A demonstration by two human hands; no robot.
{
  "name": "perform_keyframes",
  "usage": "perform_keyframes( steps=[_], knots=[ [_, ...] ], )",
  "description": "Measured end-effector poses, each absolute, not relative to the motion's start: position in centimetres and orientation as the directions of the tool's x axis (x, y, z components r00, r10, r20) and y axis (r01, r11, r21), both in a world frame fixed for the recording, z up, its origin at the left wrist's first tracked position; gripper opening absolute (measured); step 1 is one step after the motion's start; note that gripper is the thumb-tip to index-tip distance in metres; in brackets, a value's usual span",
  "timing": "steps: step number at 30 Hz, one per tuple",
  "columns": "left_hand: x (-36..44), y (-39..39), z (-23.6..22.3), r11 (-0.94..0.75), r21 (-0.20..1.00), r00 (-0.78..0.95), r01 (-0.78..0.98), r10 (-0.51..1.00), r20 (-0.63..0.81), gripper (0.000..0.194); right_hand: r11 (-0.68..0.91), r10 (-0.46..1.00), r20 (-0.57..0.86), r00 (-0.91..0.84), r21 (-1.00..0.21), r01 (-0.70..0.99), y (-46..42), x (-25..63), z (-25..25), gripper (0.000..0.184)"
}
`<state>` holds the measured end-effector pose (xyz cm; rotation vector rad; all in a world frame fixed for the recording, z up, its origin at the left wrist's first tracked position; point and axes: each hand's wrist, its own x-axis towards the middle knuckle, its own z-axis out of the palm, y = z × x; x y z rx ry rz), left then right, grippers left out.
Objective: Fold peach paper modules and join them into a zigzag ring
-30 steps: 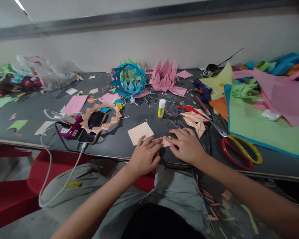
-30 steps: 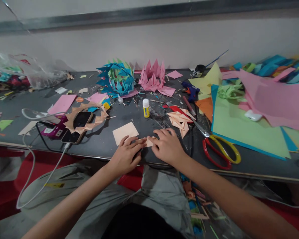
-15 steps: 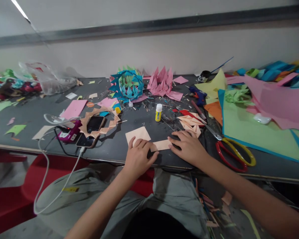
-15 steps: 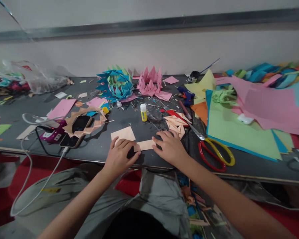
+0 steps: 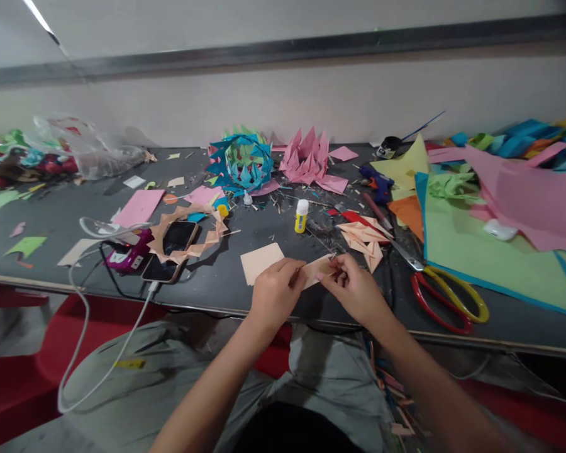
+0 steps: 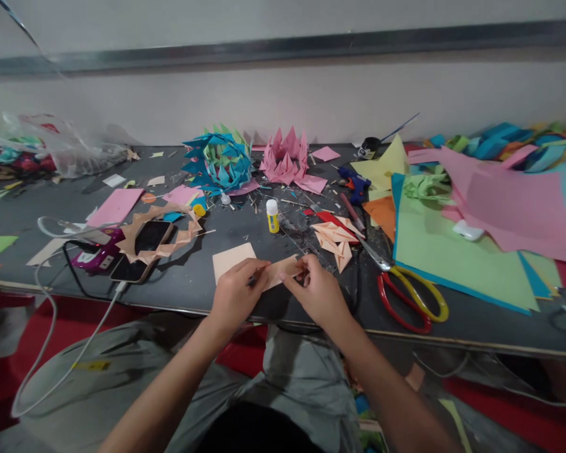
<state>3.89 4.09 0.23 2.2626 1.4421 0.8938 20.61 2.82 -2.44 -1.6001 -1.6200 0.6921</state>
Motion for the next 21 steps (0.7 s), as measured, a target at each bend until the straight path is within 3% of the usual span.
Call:
perform_keyframes(
  steps=[4, 7, 14, 21],
  knots=[
    [3.9, 2.5, 0.0, -0.195, 0.801, 0.046, 0.566, 0.978, 0.206, 0.015, 0.047, 0.984, 0.092, 0.150, -0.960, 0.278, 3.1, 19.5, -2.5, 0.031],
    [3.5, 2.1, 0.0, -0.035, 0.846, 0.030, 0.533, 0.999, 0.023, 0.030, 0.087, 0.990, 0.110, 0.089, -0.969, 0.230, 3.4, 19.4, -2.2, 0.025],
    [3.1, 3.4, 0.7, -0.025, 0.638, 0.067, 0.770, 0.997, -0.042, 0.024, 0.132, 0.982, 0.045, -0.184, -0.856, 0.500, 3.7, 20.1, -0.8, 0.024],
    [3.9, 3.1, 0.3, -0.058, 0.399, 0.070, 0.915, 0.997, -0.015, 0.017, 0.080, 0.997, 0.040, -0.070, -0.629, 0.773, 4.1, 19.4, -1.6, 0.029]
  ],
)
